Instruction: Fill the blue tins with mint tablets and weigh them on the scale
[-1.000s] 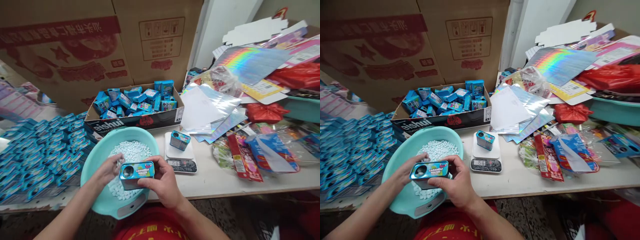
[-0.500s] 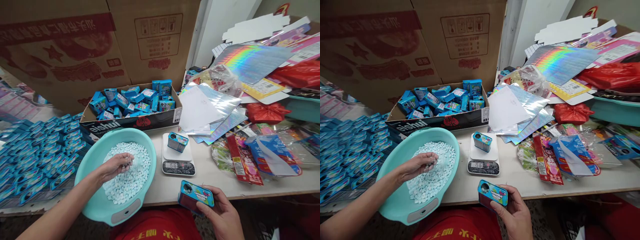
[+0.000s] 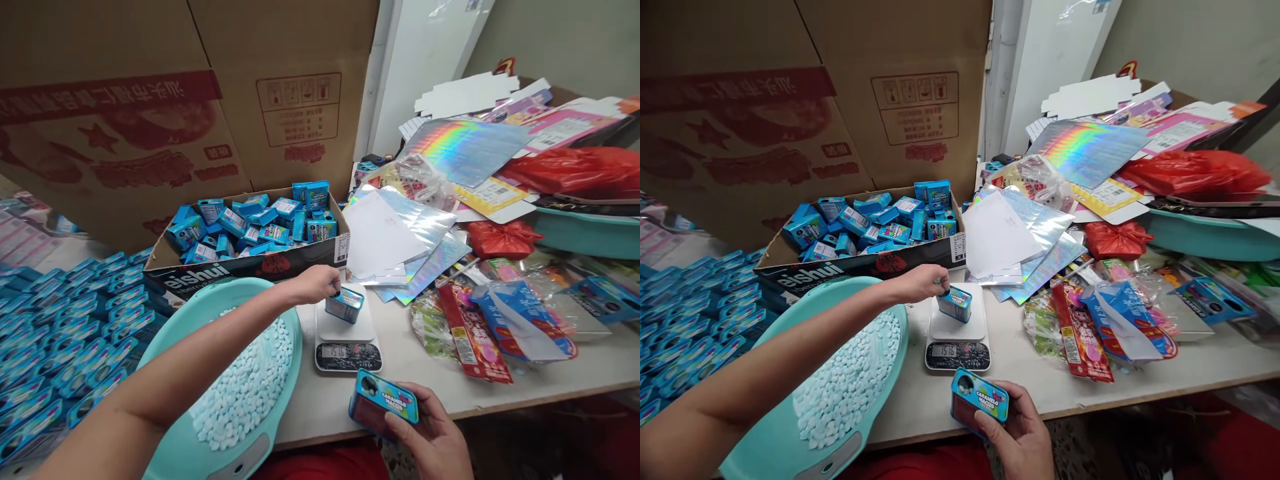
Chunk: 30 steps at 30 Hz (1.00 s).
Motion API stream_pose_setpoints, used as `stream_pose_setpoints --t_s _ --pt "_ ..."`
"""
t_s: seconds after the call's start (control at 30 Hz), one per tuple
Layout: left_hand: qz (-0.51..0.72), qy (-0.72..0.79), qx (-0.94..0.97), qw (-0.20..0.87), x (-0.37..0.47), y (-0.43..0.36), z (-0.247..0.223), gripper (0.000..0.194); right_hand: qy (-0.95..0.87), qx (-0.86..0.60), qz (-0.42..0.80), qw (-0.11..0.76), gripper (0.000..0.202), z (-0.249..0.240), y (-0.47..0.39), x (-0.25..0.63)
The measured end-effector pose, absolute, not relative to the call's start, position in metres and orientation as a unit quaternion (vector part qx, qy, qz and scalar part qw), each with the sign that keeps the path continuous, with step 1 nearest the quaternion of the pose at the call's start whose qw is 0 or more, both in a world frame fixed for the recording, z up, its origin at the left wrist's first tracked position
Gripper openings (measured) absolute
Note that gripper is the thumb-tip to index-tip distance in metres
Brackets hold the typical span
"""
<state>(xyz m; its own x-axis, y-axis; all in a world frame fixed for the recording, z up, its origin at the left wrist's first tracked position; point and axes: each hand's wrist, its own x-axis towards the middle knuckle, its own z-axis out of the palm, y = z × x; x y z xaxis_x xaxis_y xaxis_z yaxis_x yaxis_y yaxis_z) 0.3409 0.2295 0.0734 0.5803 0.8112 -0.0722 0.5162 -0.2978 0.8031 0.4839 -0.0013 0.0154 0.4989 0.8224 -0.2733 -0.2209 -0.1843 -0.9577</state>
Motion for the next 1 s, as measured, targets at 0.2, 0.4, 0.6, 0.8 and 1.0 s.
stream_pose_setpoints --t_s 0.2,0.4,0.6,0.8,1.0 --pt "0.112 0.397 0.845 0.34 0.348 0.233 0.084 0.022 -0.218 -0.636 0.445 0.592 0.044 0.011 -0.003 0.489" --pt "0.096 0.395 0.855 0.321 0.349 0.235 0.085 0.024 -0.242 -0.64 0.44 0.582 0.043 0.01 0.001 0.491" --pt "0.208 0.385 0.787 0.435 0.342 0.24 0.08 0.026 -0.253 -0.639 0.469 0.555 0.043 0.004 0.001 0.504" --pt "0.305 0.432 0.514 0.675 0.297 0.24 0.07 0.011 -0.263 -0.64 0.464 0.553 0.044 0.0 -0.004 0.515" --pt "0.283 0.499 0.491 0.656 0.266 0.227 0.059 0.021 -0.269 -0.654 0.448 0.547 0.044 -0.002 -0.004 0.52"
